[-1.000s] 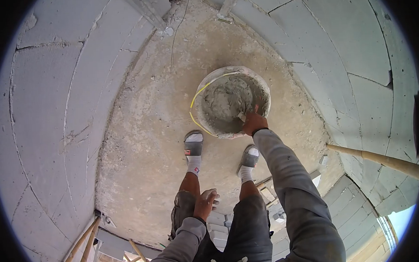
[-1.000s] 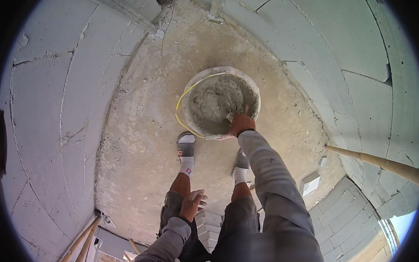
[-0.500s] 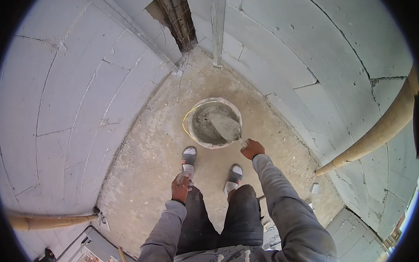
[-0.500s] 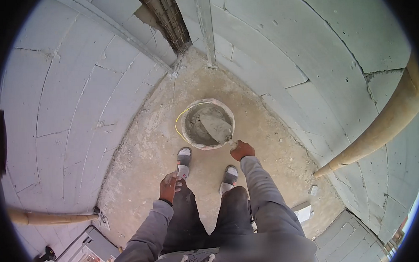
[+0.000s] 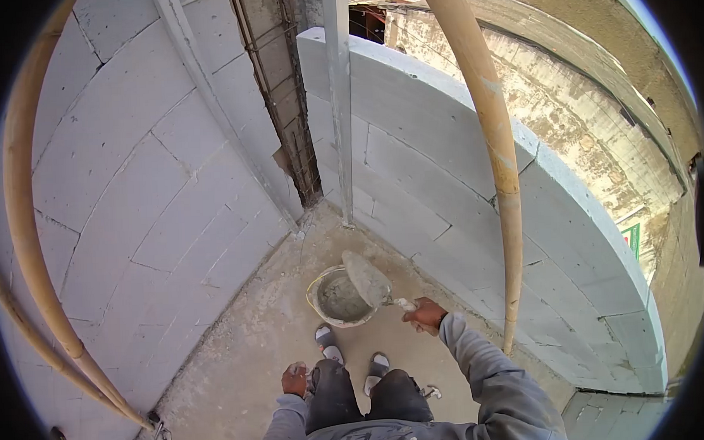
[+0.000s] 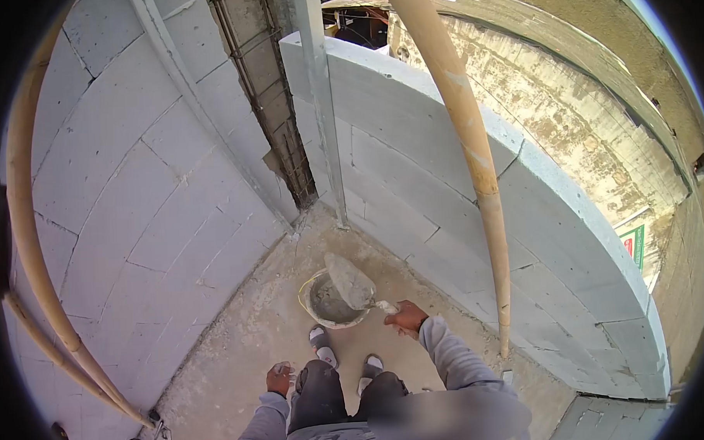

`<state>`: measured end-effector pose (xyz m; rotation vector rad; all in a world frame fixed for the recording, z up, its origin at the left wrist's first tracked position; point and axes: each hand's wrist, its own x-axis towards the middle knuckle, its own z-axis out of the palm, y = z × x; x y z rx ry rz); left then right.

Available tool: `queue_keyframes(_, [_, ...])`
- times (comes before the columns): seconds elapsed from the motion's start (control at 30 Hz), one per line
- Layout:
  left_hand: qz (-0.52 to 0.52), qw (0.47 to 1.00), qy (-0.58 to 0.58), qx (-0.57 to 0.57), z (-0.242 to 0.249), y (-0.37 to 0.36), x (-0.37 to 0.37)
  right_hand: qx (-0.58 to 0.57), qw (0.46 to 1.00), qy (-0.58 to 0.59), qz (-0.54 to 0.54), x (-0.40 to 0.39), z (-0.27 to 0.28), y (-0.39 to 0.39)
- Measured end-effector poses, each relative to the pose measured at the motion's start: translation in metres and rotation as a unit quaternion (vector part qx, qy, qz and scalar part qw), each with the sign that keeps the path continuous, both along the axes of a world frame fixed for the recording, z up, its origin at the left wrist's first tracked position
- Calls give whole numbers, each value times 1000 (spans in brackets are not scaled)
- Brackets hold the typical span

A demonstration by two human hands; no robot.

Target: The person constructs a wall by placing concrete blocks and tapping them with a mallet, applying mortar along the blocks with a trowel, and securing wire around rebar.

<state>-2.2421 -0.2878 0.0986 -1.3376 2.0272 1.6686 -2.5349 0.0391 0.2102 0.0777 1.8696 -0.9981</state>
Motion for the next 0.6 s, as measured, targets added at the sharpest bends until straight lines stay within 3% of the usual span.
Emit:
queue_keyframes(0.13, [20,998,-2,53,1,-38,-19,-35,999,21,3,-37,164,5])
queue_keyframes(0.3, [-4,998,16,65,29,-86,-106,35,990,131,33,-55,319,-3])
queue_keyframes(0.47, [-25,995,70,69,48,-139,-182,43,984,173,-28,-20,427,11])
queue_keyframes(0.6, [-23,997,42,59,37,-173,-210,63,976,182,-104,22,462,57])
